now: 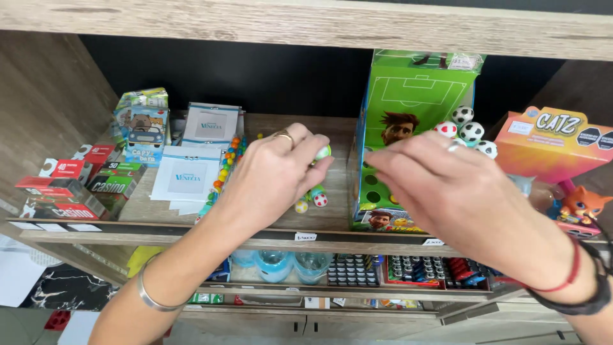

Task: Organizing and cleaning a toy display box on a storage shelf.

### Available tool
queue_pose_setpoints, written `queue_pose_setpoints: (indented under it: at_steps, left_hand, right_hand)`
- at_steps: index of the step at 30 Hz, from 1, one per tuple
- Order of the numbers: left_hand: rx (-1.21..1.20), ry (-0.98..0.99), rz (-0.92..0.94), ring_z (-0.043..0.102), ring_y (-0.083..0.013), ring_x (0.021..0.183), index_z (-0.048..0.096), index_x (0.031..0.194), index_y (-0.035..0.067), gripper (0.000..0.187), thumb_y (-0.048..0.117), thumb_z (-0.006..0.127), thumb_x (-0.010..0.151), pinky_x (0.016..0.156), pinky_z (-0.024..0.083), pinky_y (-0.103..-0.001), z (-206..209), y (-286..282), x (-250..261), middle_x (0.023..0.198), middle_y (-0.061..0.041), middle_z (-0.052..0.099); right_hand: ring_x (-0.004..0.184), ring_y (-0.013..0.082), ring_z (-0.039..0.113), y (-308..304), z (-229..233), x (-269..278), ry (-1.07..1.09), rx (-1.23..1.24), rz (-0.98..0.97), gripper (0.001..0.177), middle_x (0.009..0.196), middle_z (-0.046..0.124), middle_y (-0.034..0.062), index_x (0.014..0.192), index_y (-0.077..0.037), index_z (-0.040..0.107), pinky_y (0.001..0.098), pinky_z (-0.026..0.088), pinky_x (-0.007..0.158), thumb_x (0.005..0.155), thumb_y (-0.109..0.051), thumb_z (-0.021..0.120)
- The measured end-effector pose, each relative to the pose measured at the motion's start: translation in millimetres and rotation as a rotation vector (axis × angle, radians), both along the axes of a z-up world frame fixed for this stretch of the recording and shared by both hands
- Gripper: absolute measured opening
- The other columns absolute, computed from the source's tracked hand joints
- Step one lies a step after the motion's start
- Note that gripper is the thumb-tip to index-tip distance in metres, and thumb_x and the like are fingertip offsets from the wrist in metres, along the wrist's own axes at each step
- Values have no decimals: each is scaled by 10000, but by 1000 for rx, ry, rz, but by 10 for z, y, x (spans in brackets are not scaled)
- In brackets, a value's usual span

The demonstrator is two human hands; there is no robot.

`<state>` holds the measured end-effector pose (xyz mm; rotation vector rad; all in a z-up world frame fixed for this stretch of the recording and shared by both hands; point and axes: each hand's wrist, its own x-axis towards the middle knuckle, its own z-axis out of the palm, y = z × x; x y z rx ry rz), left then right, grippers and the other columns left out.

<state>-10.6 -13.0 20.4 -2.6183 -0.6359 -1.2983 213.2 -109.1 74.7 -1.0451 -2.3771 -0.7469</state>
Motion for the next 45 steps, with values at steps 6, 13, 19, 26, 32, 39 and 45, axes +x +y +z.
queue_pose_setpoints:
  at_steps: [6, 13, 19, 26, 32, 39, 45]
  left_hand:
    - [-191, -337, -77, 558, -94, 574, 730, 1037, -18, 246, -45, 823, 811, 478, 424, -231, 177, -348, -38, 785, -44, 616]
    - [-278, -436, -147, 585, -72, 621, 578, 1111, -24, 405, -5, 870, 830, 515, 462, -194, 281, -549, -83, 881, -51, 717]
    - [-308, -141, -141, 654, -323, 1116, 457, 1399, -22, 833, 317, 875, 763, 937, 535, -421, 107, -323, -192, 1304, -193, 615]
    - [-354, -9, -195, 603, -215, 524, 564, 1239, 4, 346, 108, 678, 930, 485, 456, -385, -212, -333, -82, 856, -122, 684]
    - [-78, -56, -11, 591, -208, 664, 531, 1420, -7, 550, 60, 751, 921, 596, 487, -373, -168, -411, 102, 885, -83, 599]
    - [4, -248, -5, 583, -362, 1345, 520, 1406, -35, 591, 62, 798, 893, 1134, 491, -469, -194, -386, 176, 1408, -172, 553]
    - [37, -8, 4, 484, -232, 1135, 685, 1100, 12, 230, 163, 721, 930, 953, 326, -430, -641, -325, 405, 1243, -106, 543]
  right_hand:
    - [703, 241, 606, 290, -87, -351, 49, -43, 100, 430, 922, 630, 92, 1151, -7, 597, 356, 500, 610, 882, -278, 794]
    - [559, 177, 517, 254, 147, -434, 317, -264, 226, 380, 813, 635, 60, 1105, -2, 631, 311, 444, 527, 754, 5, 778]
    - [568, 101, 594, 173, 295, -195, 376, -318, 164, 345, 819, 738, 4, 1049, -51, 727, 238, 449, 526, 737, -61, 875]
    - [731, 91, 747, -42, 89, 4, 462, -419, 126, 626, 1043, 809, 20, 1132, -78, 709, 209, 602, 634, 551, -138, 936]
    - [521, 85, 574, -127, 254, 56, 443, -338, 23, 355, 809, 757, -13, 1021, -89, 747, 234, 428, 469, 694, -89, 885]
    - [762, 234, 585, -293, 562, 215, 224, -86, -161, 374, 1013, 648, 133, 1208, 64, 664, 344, 458, 666, 850, 73, 773]
    - [710, 196, 608, -227, 377, 262, 120, -52, -356, 468, 992, 645, 95, 1290, 39, 556, 342, 477, 600, 887, 5, 792]
